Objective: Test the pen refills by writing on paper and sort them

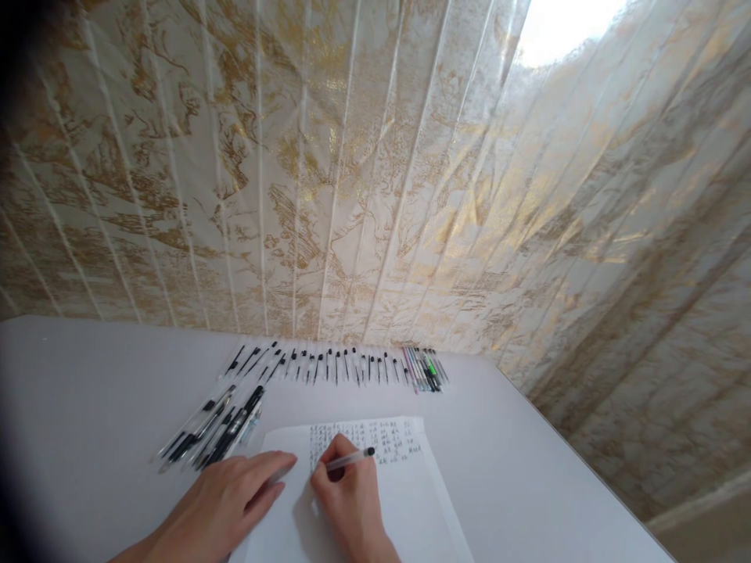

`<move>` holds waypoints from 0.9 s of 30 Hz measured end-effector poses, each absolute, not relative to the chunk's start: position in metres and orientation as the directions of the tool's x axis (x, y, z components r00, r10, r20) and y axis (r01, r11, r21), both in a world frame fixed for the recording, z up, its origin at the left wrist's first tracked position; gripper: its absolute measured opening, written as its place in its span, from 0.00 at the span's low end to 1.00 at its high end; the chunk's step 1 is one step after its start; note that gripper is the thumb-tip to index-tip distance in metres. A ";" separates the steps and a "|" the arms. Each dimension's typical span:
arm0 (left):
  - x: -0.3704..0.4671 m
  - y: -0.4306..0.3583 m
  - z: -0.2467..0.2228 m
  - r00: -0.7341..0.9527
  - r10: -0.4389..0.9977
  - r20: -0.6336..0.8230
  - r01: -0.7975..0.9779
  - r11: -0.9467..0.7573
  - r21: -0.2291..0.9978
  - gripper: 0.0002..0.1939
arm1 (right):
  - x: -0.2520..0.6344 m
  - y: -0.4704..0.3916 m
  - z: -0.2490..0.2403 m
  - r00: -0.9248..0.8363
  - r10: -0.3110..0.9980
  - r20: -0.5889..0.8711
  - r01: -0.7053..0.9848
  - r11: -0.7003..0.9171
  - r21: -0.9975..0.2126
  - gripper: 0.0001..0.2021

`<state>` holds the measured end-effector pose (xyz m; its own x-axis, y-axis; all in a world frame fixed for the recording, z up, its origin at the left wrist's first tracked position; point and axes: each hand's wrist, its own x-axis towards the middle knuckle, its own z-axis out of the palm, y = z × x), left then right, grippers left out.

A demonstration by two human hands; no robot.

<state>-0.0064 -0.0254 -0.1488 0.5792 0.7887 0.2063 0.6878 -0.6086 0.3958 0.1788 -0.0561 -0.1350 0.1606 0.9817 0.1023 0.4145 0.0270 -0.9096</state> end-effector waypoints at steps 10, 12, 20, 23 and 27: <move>-0.007 -0.028 -0.143 0.552 0.809 0.202 0.664 -0.572 0.482 0.14 | 0.178 -0.056 -0.132 0.155 0.982 0.108 0.387 0.040 -0.921 0.05; -0.006 -0.029 -0.142 0.515 0.834 0.197 0.661 -0.532 0.529 0.14 | 0.178 -0.056 -0.132 0.162 0.982 0.101 0.384 0.032 -0.923 0.05; 0.001 -0.027 -0.133 0.452 0.882 0.137 0.440 -0.354 0.825 0.31 | 0.183 -0.056 -0.124 0.186 0.970 0.160 0.171 0.128 -0.977 0.05; 0.001 -0.026 -0.130 0.453 0.885 0.109 0.383 -0.303 0.873 0.32 | 0.175 -0.058 -0.119 0.095 0.972 0.215 0.087 0.207 -0.975 0.08; 0.001 -0.027 -0.130 0.458 0.883 0.106 0.274 -0.254 0.928 0.30 | 0.161 -0.063 -0.115 0.034 0.956 0.291 0.182 0.280 -0.943 0.04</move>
<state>0.0009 -0.0268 -0.1301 0.4580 0.8826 0.1064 0.2736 -0.2538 0.9278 0.1607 -0.0630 -0.1146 0.0335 0.9562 0.2907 0.1822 0.2801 -0.9425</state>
